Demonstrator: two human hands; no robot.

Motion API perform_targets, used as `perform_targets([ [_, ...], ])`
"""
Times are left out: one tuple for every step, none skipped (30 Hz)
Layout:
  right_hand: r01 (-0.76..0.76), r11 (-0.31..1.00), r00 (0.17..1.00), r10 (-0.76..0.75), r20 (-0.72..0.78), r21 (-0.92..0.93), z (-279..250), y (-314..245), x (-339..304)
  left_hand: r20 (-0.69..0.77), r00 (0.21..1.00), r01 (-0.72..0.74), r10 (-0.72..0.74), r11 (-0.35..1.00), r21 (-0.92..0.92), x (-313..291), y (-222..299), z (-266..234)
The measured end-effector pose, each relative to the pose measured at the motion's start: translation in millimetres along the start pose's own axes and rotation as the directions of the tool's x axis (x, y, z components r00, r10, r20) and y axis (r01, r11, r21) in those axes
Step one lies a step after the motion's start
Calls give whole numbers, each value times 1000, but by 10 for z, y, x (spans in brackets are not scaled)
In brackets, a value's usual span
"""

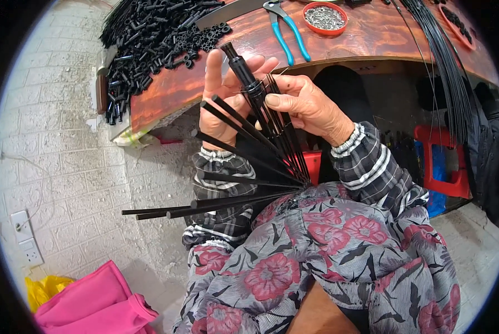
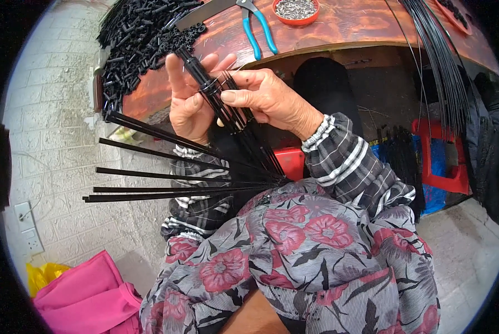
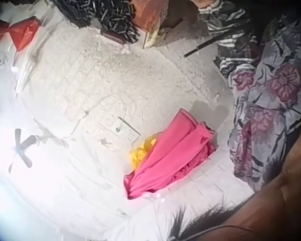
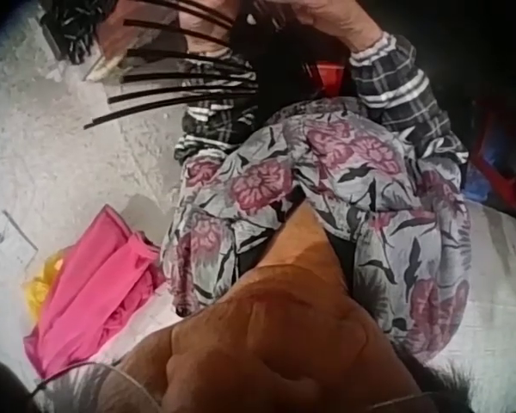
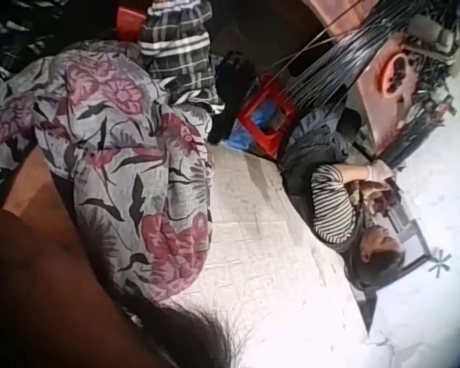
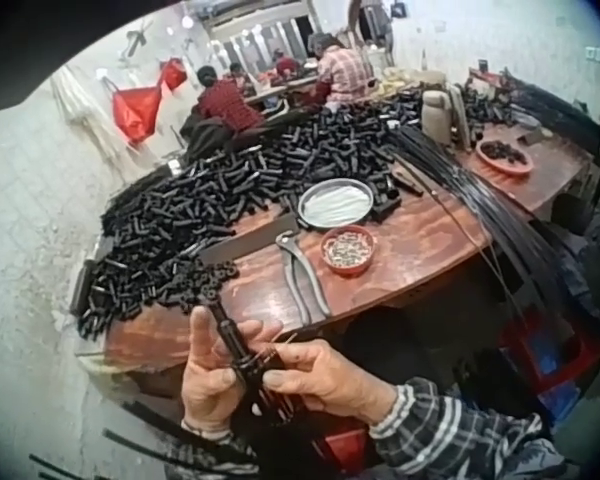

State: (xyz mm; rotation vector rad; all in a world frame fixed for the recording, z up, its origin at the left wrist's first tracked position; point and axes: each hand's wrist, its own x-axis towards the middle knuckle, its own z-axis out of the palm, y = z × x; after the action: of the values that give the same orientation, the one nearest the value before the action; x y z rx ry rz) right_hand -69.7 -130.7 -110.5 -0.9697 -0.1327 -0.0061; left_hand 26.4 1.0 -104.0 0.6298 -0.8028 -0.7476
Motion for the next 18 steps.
perform_targets([
  [-1, 1000, 1000, 0, -3, -6, -9, -8, -8, -5, 1000, 4, -4, 1000, 15, 6, -13, -6],
  [-2, 1000, 1000, 1, -4, -11, -10, -13, -7, -6, 1000, -2, 2, 1000, 14, 6, -15, -12],
  [-5, 1000, 1000, 5, -1, -17, -4, -17, -8, -31, 999, 12, -15, 997, -75, 6, -19, -20],
  [-11, 1000, 1000, 11, -10, -13, 10, -23, -12, -54, 998, 25, -34, 986, -165, 7, -23, -31],
  [-17, 1000, 1000, 16, -19, -7, 21, -38, -16, -13, 1000, 14, -16, 996, -88, 34, -14, -33],
  [-19, 1000, 1000, 19, -15, -10, 35, -51, -22, -15, 1000, 9, -10, 996, -88, 45, -8, -13],
  [-16, 1000, 1000, 16, -11, 9, 50, -64, -30, -19, 1000, 11, -11, 1000, -18, 55, 0, 16],
  [-14, 1000, 1000, 14, -9, 24, 56, -69, -30, -20, 1000, 10, -9, 999, 49, 59, 1, 28],
  [-17, 1000, 1000, 17, -6, 15, 39, -69, -26, 0, 1000, 12, -12, 998, 69, 63, -2, 13],
  [-19, 999, 1000, 19, 13, 32, 6, -58, -25, 1, 1000, 3, -3, 998, 66, 68, 3, 3],
  [-24, 999, 999, 22, 34, 47, -20, -45, -23, 2, 999, 34, -34, 998, 49, 75, 14, 3],
  [-29, 999, 999, 28, 39, 39, -37, -17, -20, 4, 998, 64, -64, 997, 32, 85, 24, 14],
  [-24, 999, 999, 23, 31, 45, -53, 19, -19, -23, 998, 56, -54, 994, 97, 84, 24, 46],
  [-20, 999, 1000, 19, 23, 50, -72, 42, -16, -25, 999, 45, -43, 995, 94, 89, 12, 40],
  [-26, 999, 999, 25, 28, 40, -99, 41, -15, 8, 1000, 26, -27, 996, 91, 96, 1, 28],
  [-34, 997, 997, 29, 76, 68, -134, 34, -17, 41, 999, 7, -11, 996, 88, 98, -7, 17],
  [-43, 994, 992, 31, 125, 96, -156, 27, -10, 58, 998, -1, -3, 997, 75, 100, -11, 13],
  [-50, 995, 991, 39, 131, 87, -148, 46, -6, 55, 998, -13, 9, 997, 72, 101, -5, 6],
])
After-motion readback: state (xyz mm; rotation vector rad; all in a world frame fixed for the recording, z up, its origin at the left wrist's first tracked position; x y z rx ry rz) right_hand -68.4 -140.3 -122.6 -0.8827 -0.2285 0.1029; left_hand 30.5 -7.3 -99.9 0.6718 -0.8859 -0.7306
